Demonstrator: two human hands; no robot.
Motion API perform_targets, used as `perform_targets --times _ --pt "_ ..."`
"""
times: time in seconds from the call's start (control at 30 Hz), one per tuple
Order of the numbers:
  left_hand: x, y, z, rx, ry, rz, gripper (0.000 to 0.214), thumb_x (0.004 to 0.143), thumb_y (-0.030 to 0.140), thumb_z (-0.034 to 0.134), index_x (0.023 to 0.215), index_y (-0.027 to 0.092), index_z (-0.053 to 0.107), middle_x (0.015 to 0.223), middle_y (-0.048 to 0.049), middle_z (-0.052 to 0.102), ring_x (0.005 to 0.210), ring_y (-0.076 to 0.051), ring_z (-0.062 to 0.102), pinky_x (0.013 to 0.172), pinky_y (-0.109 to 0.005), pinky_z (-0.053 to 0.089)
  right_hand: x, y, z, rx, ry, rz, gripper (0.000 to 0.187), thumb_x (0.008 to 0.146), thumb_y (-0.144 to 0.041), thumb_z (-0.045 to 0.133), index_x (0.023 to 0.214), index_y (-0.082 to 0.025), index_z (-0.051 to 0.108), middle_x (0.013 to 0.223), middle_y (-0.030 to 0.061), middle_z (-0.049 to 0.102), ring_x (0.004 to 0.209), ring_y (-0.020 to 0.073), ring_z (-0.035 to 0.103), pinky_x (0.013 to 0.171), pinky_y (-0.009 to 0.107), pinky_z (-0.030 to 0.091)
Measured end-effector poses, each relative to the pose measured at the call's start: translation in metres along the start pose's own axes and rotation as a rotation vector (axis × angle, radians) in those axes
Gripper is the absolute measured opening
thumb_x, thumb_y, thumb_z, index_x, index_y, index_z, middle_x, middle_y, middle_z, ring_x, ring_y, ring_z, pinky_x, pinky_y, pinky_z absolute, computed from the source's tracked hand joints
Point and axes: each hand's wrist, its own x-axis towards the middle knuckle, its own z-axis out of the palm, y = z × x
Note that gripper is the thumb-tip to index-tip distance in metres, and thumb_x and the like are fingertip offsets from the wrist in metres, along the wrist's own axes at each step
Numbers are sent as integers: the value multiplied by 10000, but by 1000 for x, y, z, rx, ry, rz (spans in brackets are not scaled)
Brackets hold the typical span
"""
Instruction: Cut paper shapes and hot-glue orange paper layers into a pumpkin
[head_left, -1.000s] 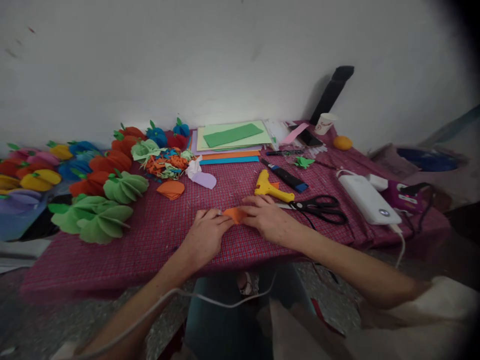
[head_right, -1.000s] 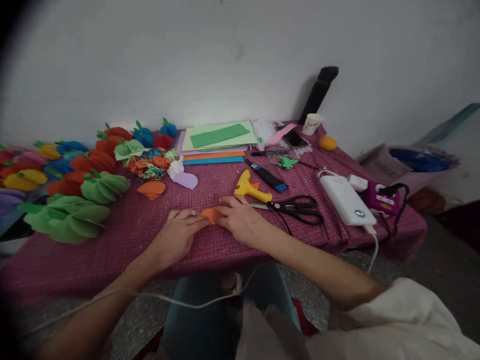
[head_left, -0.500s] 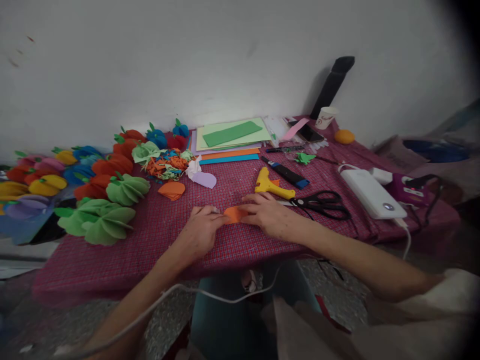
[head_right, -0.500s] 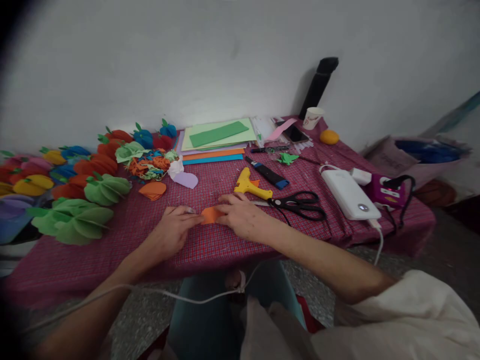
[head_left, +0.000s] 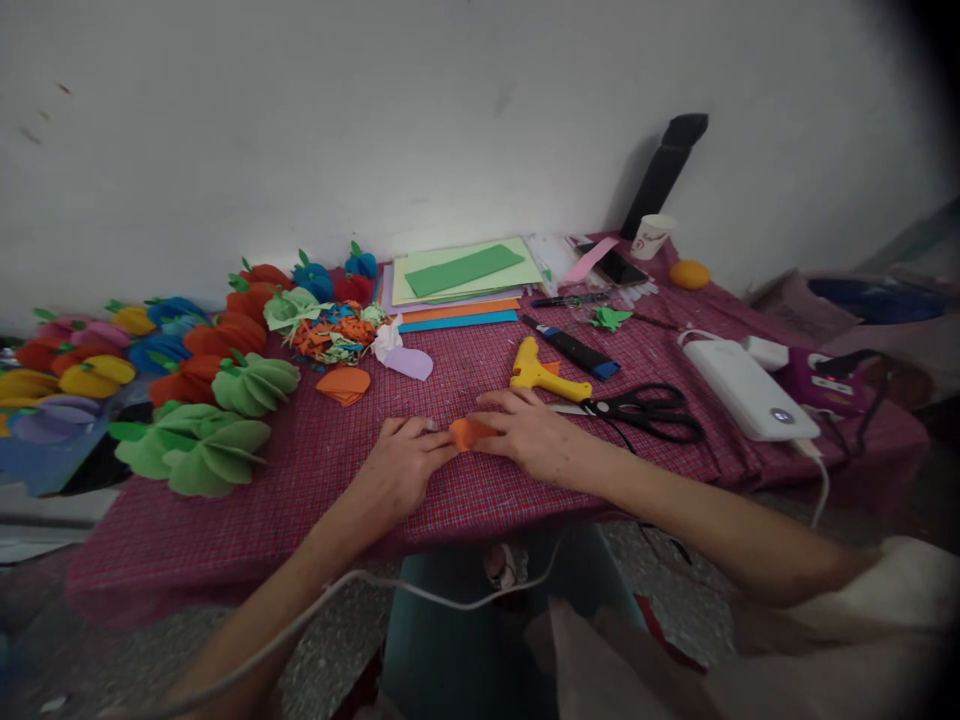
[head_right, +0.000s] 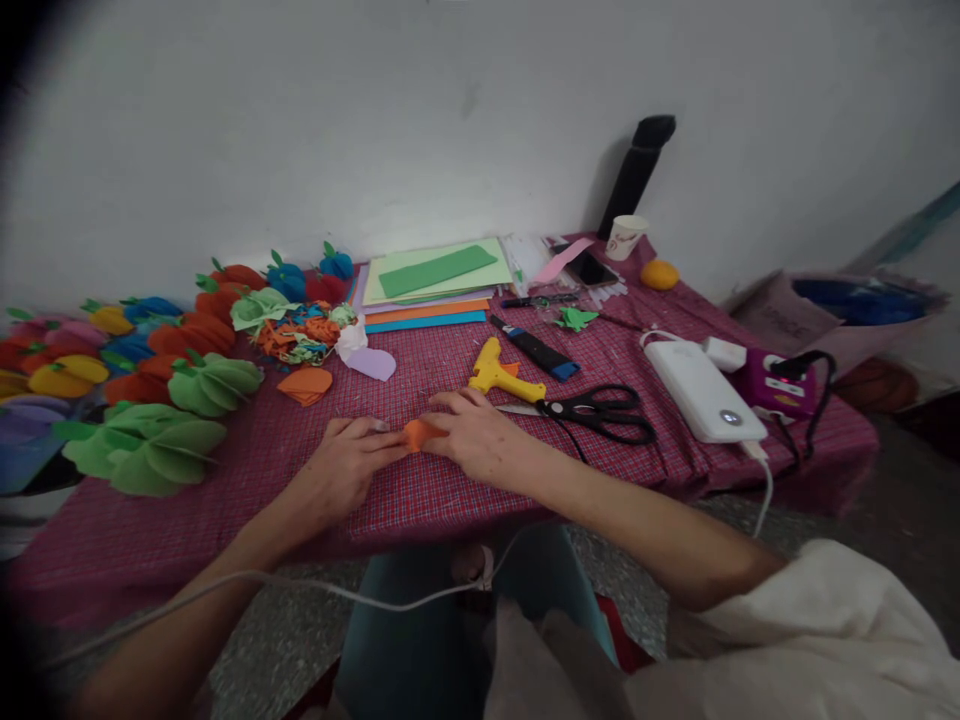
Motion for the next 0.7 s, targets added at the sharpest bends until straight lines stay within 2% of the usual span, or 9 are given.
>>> perform_targets --times 0.23,0.37,0.57,0.7 --pt "11 5 -9 32 -64 47 334 831 72 408 1056 208 613 1056 -23 664 957 -200 477 778 -369 298 4 0 1 -46 -12 -53 340 829 -119 520 1138 -238 598 1194 66 574 1227 280 322 959 484 259" --pt "17 6 -12 29 -84 43 297 833 81 417 1007 217 615 948 -21 670 887 -191 485 754 -362 292 5 5 -4 -43 -44 -84 335 835 -127 517 1128 -258 609 1215 51 563 1232 270 320 966 466 265" --pt "18 6 -11 60 -83 87 296 861 130 425 1066 258 596 995 1 661 896 -182 482 763 -365 269 -3 18 -10 -39 -114 -77 296 822 -129 522 1055 -253 654 1306 34 505 1254 281 298 986 480 236" --pt "17 6 -11 78 -98 95 308 860 135 431 1088 264 593 1052 0 654 913 -185 478 762 -369 261 -9 21 -11 -43 -127 -70 298 827 -146 524 1071 -265 646 1316 29 502 1262 275 295 985 475 241"
